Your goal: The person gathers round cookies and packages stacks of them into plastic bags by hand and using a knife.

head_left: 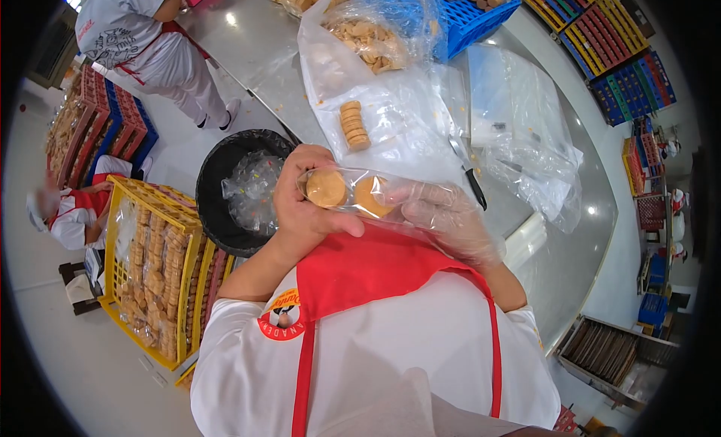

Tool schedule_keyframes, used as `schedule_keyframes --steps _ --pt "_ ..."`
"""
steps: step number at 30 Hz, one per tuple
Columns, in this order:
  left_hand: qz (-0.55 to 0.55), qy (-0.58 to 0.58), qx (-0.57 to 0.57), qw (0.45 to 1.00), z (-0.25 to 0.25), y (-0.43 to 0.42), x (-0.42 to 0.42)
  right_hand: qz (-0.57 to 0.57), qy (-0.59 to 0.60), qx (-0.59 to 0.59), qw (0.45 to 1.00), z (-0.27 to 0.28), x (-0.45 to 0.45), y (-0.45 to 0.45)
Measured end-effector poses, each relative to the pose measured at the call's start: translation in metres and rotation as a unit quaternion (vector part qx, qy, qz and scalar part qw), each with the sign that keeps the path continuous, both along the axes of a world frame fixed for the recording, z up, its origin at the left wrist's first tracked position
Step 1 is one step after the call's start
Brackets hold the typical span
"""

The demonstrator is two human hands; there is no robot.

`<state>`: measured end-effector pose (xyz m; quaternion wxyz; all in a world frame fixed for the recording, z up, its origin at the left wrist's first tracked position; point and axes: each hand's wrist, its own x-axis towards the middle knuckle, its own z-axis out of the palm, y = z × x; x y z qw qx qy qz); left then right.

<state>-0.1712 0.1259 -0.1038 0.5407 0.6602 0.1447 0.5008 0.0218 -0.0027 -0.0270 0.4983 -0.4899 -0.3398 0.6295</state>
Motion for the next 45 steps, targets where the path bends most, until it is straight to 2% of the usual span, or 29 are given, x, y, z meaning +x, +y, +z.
schedule_keyframes --steps 1,4,10,13,16,19,22,25,27,29,31,34,37,40,43,45 --pt "-0.002 -0.004 -0.004 1.0 -0.002 0.001 0.0 0.018 -0.001 0.012 1.0 0.0 0.002 0.0" --pt "-0.029 -0.018 -0.025 0.999 -0.005 0.002 0.001 -0.014 0.104 -0.009 0.994 0.013 -0.002 -0.006" --pt "-0.033 -0.002 0.024 0.999 -0.004 0.003 0.007 0.019 0.171 -0.04 0.984 0.015 -0.004 -0.005" --pt "-0.044 0.007 0.009 0.999 -0.002 0.0 0.01 0.092 -0.009 0.0 0.996 0.017 -0.002 -0.001" --pt "-0.069 0.016 -0.031 0.997 -0.003 -0.001 0.009 0.123 -0.216 0.11 0.963 0.014 -0.002 -0.004" --pt "-0.074 0.037 -0.058 0.995 -0.007 -0.002 0.01 0.075 -0.229 0.203 0.949 0.007 -0.012 -0.007" --pt "-0.12 0.033 -0.087 0.988 -0.008 -0.007 0.015 0.106 -0.322 0.241 0.909 0.016 -0.009 0.001" --pt "-0.107 0.074 -0.147 0.981 0.001 -0.01 0.017 0.07 -0.265 0.17 0.946 0.005 -0.008 0.003" --pt "-0.127 0.001 -0.188 0.974 0.013 -0.013 0.02 0.04 -0.133 0.083 0.987 0.009 -0.008 0.003" --pt "-0.14 -0.003 -0.141 0.98 0.016 -0.011 0.02 0.044 -0.043 0.018 0.998 0.009 -0.004 0.004" --pt "-0.144 0.062 -0.004 0.988 0.014 0.0 0.014 0.083 0.001 -0.025 0.996 0.007 0.005 0.002" --pt "-0.182 0.119 -0.037 0.975 0.018 0.0 0.01 0.063 0.014 -0.035 0.997 0.006 0.004 0.001" --pt "-0.145 0.091 -0.093 0.981 0.018 -0.007 0.014 -0.021 0.008 -0.031 0.999 0.008 -0.001 -0.002" --pt "-0.145 0.079 -0.191 0.968 0.017 -0.009 0.012 -0.027 0.122 -0.004 0.992 0.004 0.014 0.001" --pt "-0.115 0.046 -0.195 0.973 0.015 -0.011 0.016 0.006 0.223 0.125 0.967 -0.013 0.017 -0.002" --pt "-0.104 0.143 -0.101 0.979 0.016 -0.011 0.021 0.004 0.184 0.095 0.978 -0.013 0.014 -0.005"
